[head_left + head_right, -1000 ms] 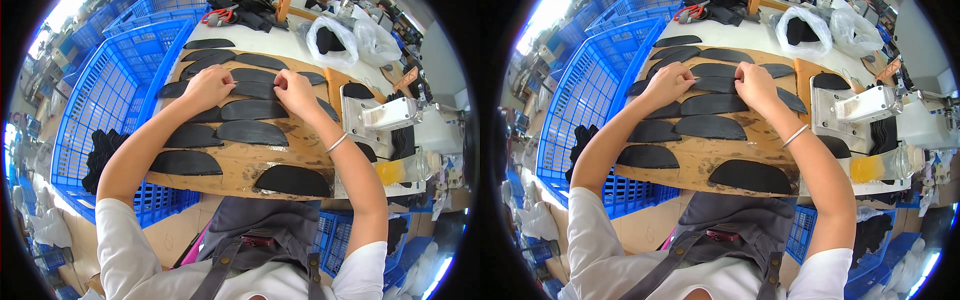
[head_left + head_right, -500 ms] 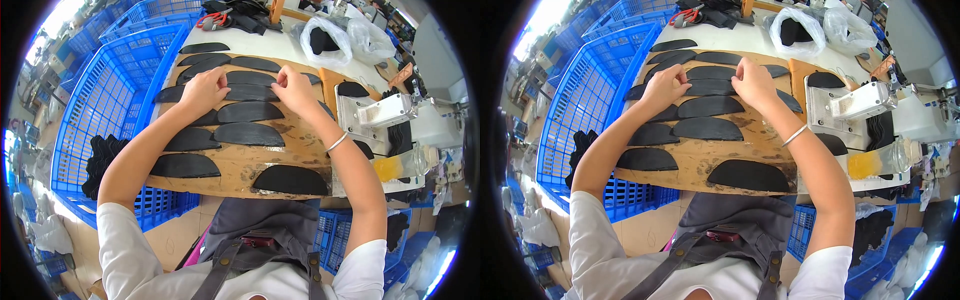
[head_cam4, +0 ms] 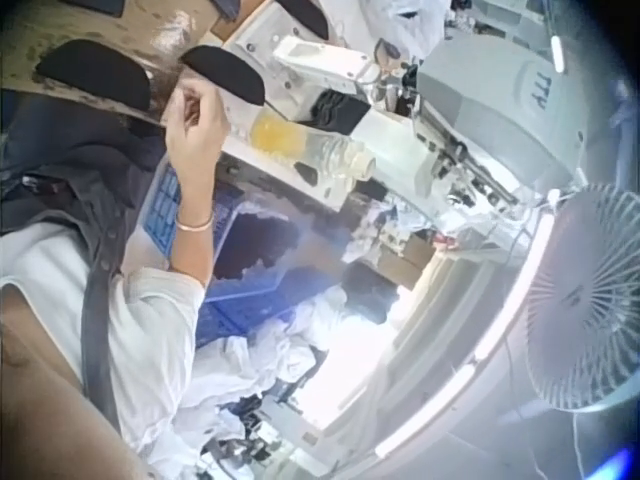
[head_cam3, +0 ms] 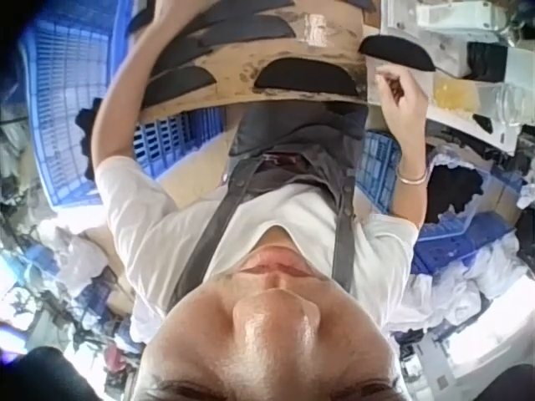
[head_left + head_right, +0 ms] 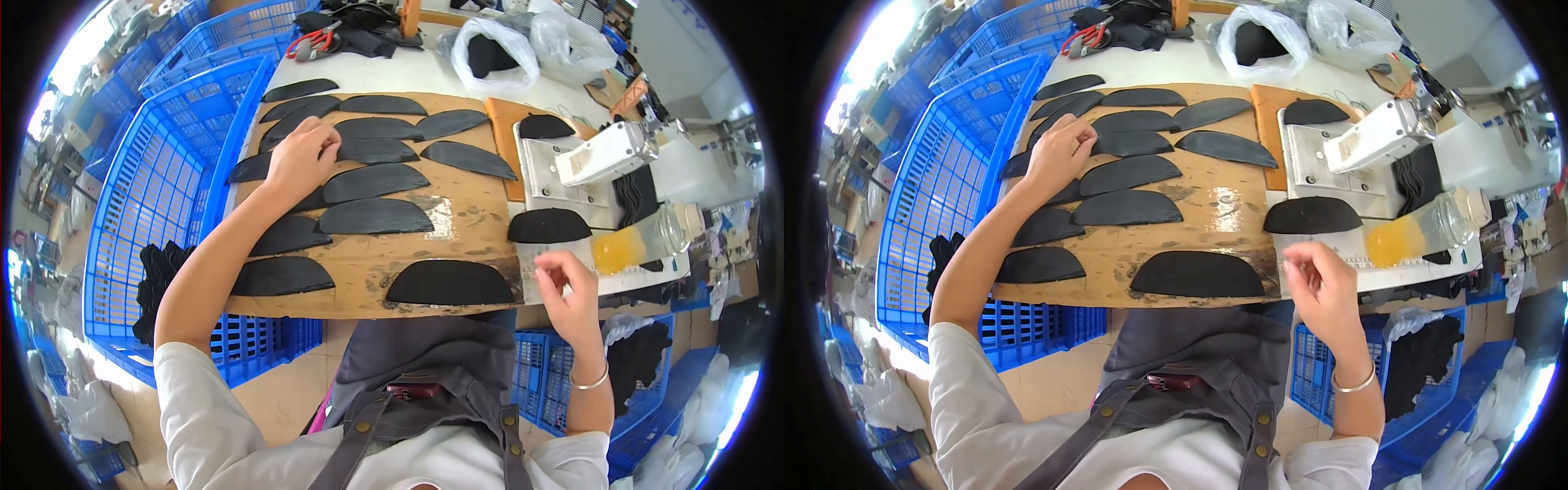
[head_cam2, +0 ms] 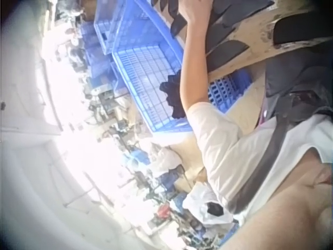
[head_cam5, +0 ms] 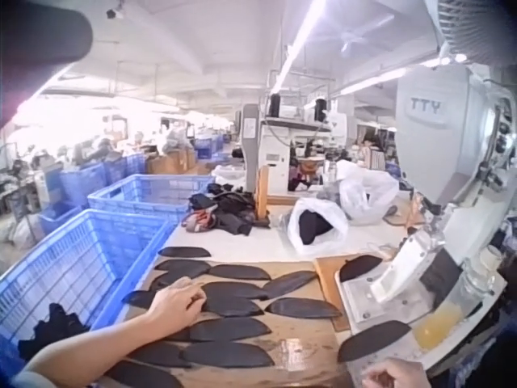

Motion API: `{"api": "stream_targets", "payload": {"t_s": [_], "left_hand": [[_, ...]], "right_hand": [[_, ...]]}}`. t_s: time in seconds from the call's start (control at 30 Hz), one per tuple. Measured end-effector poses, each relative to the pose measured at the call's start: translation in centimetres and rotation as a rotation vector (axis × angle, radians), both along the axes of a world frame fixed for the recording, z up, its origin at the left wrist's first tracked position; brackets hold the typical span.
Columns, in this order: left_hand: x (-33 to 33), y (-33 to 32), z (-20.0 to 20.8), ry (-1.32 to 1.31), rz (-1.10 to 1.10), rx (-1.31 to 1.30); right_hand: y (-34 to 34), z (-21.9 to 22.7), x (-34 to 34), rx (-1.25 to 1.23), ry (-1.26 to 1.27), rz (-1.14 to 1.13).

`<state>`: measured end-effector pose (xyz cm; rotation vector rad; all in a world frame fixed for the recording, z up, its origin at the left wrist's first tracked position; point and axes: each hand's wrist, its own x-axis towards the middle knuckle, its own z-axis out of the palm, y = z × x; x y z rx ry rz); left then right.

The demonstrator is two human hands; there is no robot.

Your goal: Applying glue to multiple small black shoe components arranged on a wooden board using a plastic glue bottle with a brush applicator.

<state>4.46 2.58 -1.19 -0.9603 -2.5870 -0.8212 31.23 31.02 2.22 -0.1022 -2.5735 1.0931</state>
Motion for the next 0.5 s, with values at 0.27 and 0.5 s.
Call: {"api": "stream_targets", "payload": {"t_s": [0.27,0.5], "left_hand": [[0.2,0.2,0.0,0.162,0.024,-0.011],[0.7,0.1,0.6,0.210,-0.065,-0.109]], "right_hand": [[3.0,-2.7,8.9,-0.276,-0.038,-0.335],[1.6,-0.8,7.5,-0.029,0.088,-0.212]]}}
